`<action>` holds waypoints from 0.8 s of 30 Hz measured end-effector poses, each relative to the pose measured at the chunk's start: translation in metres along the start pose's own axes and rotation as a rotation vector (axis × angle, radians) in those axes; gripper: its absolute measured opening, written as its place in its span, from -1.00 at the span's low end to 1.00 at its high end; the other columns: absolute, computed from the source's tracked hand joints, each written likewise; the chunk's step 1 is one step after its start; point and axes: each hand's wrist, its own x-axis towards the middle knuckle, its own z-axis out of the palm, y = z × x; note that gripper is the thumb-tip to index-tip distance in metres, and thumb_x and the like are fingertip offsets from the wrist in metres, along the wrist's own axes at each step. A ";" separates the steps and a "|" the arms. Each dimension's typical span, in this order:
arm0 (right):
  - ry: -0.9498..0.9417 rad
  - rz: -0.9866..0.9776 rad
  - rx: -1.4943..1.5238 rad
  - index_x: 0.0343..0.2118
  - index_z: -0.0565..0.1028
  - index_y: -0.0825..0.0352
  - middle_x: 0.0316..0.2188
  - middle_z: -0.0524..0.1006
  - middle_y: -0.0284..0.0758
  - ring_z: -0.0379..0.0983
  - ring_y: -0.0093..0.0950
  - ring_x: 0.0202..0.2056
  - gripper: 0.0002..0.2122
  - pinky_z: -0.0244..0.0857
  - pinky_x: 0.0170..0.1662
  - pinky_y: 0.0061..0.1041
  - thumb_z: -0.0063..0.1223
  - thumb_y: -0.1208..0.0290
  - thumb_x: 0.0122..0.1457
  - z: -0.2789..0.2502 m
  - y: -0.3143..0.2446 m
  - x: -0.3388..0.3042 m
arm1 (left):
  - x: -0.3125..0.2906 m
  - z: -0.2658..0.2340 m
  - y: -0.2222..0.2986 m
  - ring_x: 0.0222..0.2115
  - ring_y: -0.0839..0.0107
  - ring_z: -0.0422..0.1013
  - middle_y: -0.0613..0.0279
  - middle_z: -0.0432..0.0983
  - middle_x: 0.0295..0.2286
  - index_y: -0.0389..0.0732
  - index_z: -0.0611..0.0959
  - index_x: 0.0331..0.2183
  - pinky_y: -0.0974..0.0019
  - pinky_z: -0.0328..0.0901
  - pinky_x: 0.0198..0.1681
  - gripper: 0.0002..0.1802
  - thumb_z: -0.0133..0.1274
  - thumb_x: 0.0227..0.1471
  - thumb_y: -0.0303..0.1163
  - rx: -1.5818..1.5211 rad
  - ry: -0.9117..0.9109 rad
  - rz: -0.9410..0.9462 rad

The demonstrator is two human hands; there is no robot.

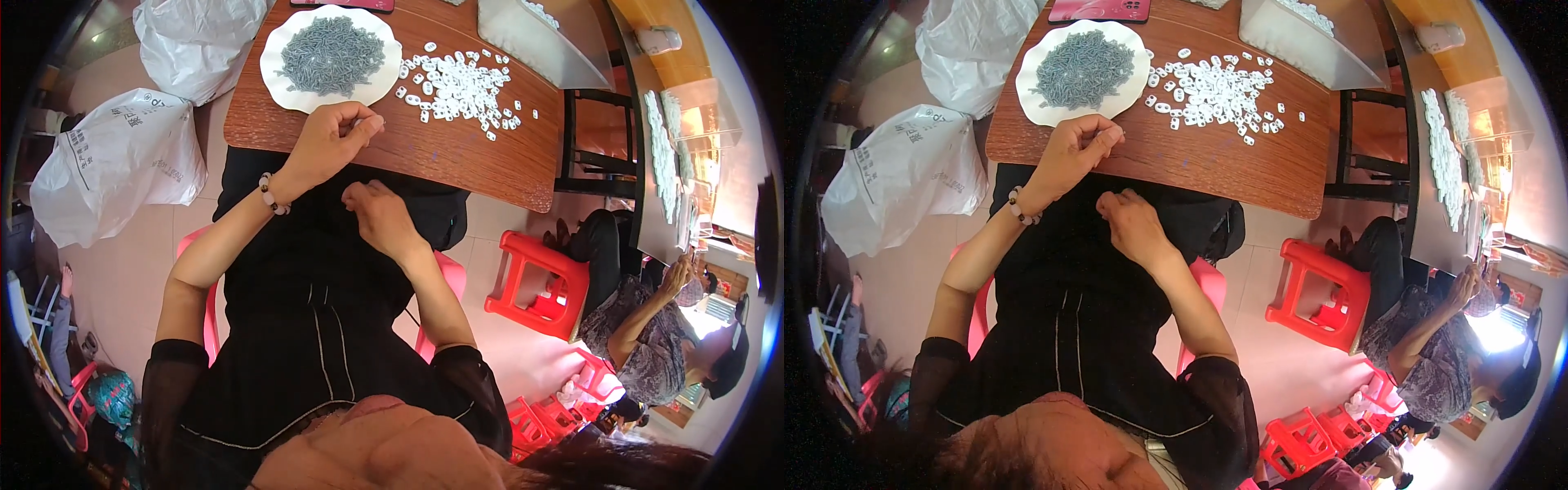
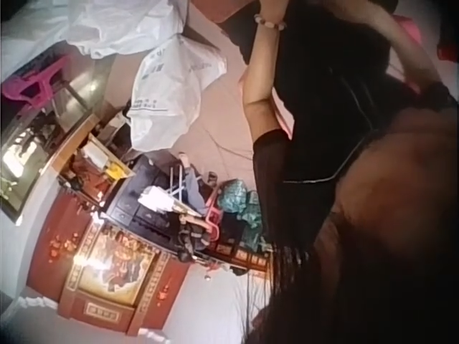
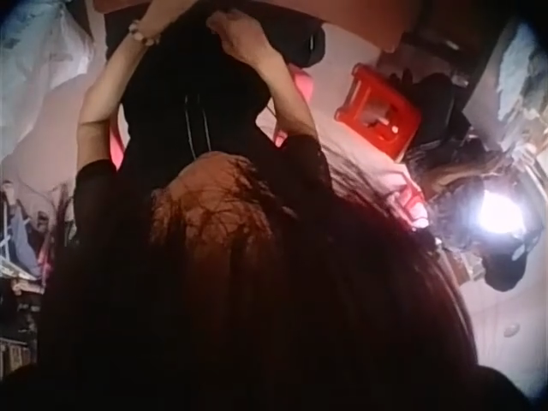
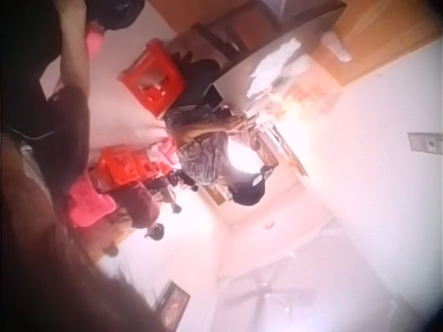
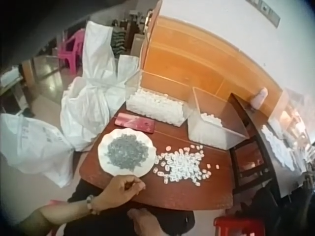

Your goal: The recorder is manually assembling small plastic components by inserting black beads into white circular plastic housings.

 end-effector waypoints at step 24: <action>-0.758 0.215 0.008 -0.31 0.42 0.49 -0.35 0.53 -0.02 0.43 -0.07 -0.18 -0.81 0.32 -0.16 -0.29 -0.18 0.62 -0.01 -0.022 0.029 -0.022 | -0.001 0.004 -0.012 -0.53 0.70 0.29 0.39 0.51 -0.47 -0.33 0.60 -0.33 0.58 0.24 -0.44 -0.76 0.05 0.13 -0.31 0.017 -0.022 0.033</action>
